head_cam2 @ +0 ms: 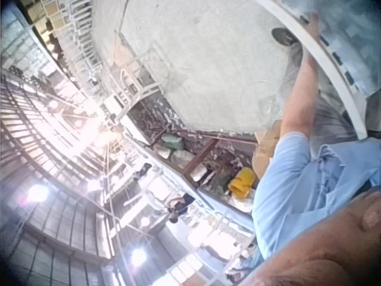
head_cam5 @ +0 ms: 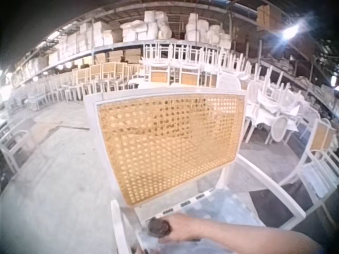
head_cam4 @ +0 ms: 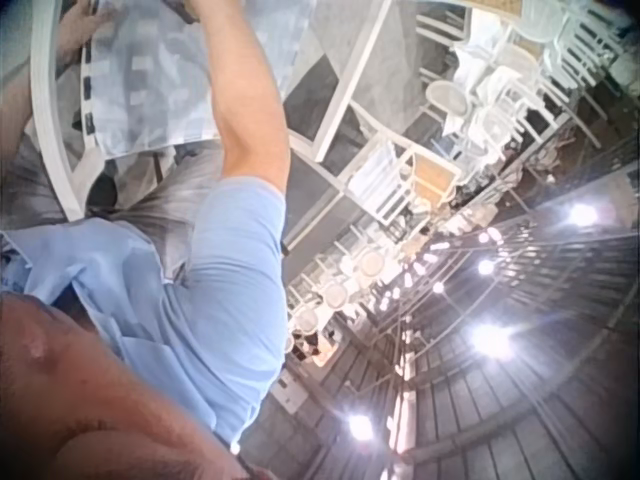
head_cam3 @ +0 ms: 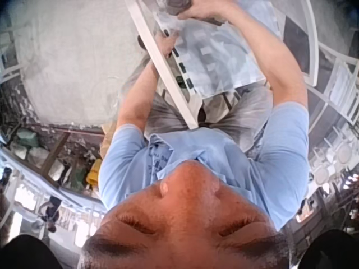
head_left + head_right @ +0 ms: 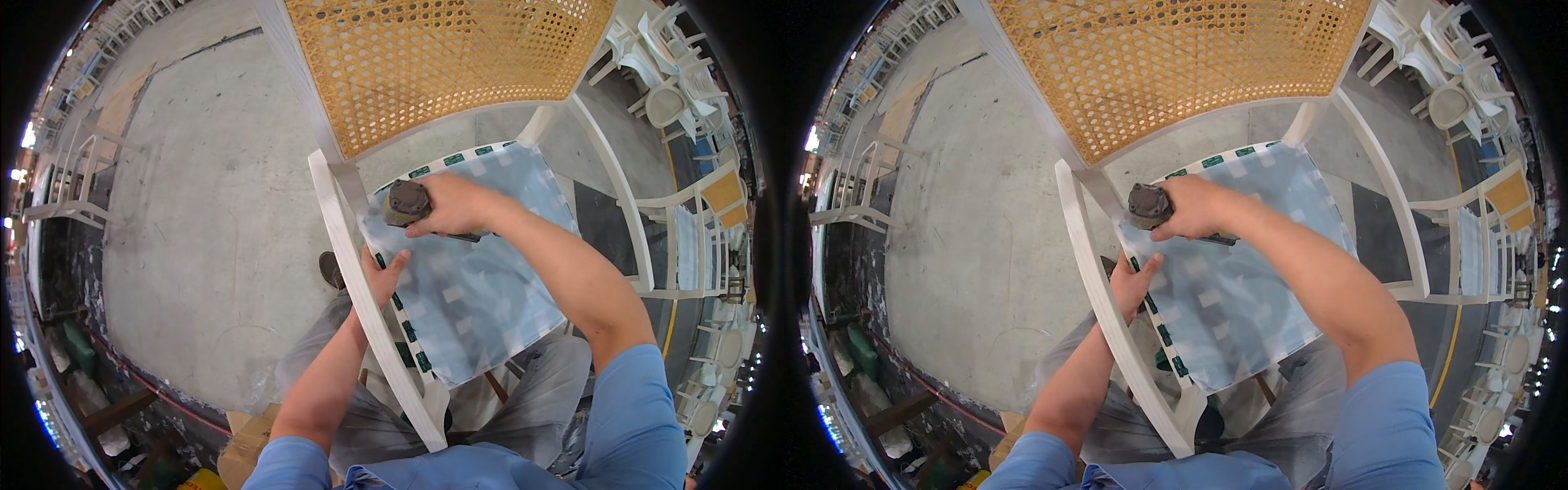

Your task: The person uses a pneumatic staple gun to attach green webbing straps to the underside of a white chair frame. They position and staple multiple straps across the seat base, then cut the excess webbing with scissors. The chair is handled and repositioned during the process.

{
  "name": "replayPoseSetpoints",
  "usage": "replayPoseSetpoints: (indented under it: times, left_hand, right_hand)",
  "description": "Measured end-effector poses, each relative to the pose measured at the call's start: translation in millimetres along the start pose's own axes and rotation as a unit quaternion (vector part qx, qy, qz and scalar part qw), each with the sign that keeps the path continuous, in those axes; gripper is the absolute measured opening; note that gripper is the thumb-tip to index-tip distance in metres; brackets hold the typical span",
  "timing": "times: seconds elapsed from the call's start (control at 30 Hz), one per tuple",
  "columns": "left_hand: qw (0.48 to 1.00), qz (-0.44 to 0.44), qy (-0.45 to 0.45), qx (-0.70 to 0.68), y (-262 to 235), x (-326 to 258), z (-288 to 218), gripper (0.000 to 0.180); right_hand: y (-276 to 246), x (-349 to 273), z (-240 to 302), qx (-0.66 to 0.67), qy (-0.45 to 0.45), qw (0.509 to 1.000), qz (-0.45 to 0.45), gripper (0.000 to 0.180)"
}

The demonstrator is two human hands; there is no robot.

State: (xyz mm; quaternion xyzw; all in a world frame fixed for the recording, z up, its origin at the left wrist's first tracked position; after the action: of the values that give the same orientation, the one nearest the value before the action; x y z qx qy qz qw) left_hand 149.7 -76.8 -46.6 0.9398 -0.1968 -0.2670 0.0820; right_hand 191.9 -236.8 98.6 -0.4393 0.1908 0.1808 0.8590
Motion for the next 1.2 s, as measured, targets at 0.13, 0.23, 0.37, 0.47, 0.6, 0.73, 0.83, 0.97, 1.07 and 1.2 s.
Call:
replayPoseSetpoints:
  times: [0.13,0.23,0.37,0.47,0.6,0.73,0.83,0.97,1.07,1.2]
  left_hand:
    - [0.999,-0.007,-0.028,-0.031,-9,5,23,0.054]
    - [0.998,0.008,-0.013,-0.053,-20,8,32,0.051]
    - [0.997,0.01,-0.03,-0.065,-19,5,37,0.053]
    - [0.998,0.026,-0.045,-0.04,-7,3,32,0.055]
    - [0.997,0.03,-0.029,-0.072,-19,1,25,0.058]
    - [0.992,0.093,-0.053,-0.074,-10,-6,23,0.06]
    - [0.99,0.094,-0.042,-0.095,-11,-6,23,0.059]
    - [0.987,0.119,-0.034,-0.099,-14,-4,24,0.05]
    - [0.988,0.118,-0.033,-0.097,-19,-5,26,0.043]
    - [0.987,0.132,-0.028,-0.086,-15,-5,26,0.041]
  right_hand:
    - [18,4,0,-0.02,-0.023,0.999,0.018,0.049]
    - [30,10,4,-0.021,-0.02,0.999,0.045,0.049]
    - [42,14,-3,-0.017,-0.002,0.997,0.07,0.049]
    - [42,11,-13,-0.027,-0.035,0.998,0.039,0.05]
    - [51,13,4,-0.018,-0.029,0.995,0.09,0.05]
    - [57,11,3,-0.062,-0.082,0.993,0.064,0.052]
    - [62,12,4,-0.074,-0.095,0.99,0.072,0.052]
    - [64,10,12,-0.072,-0.108,0.988,0.083,0.053]
    - [65,6,20,-0.059,-0.085,0.99,0.096,0.053]
    - [65,3,17,-0.055,-0.082,0.991,0.087,0.053]
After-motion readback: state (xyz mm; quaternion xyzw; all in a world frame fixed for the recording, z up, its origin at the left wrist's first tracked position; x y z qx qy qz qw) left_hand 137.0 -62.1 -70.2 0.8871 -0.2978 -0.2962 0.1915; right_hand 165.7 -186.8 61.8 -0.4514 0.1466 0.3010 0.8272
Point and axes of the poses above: each hand's wrist, its own x-axis towards the middle knuckle, its own y-axis out of the palm, z = x × y, the point moved 10 cm from there along x, towards the middle knuckle, and after that the axes turned 12 degrees about -x, right-handed, at the moved point
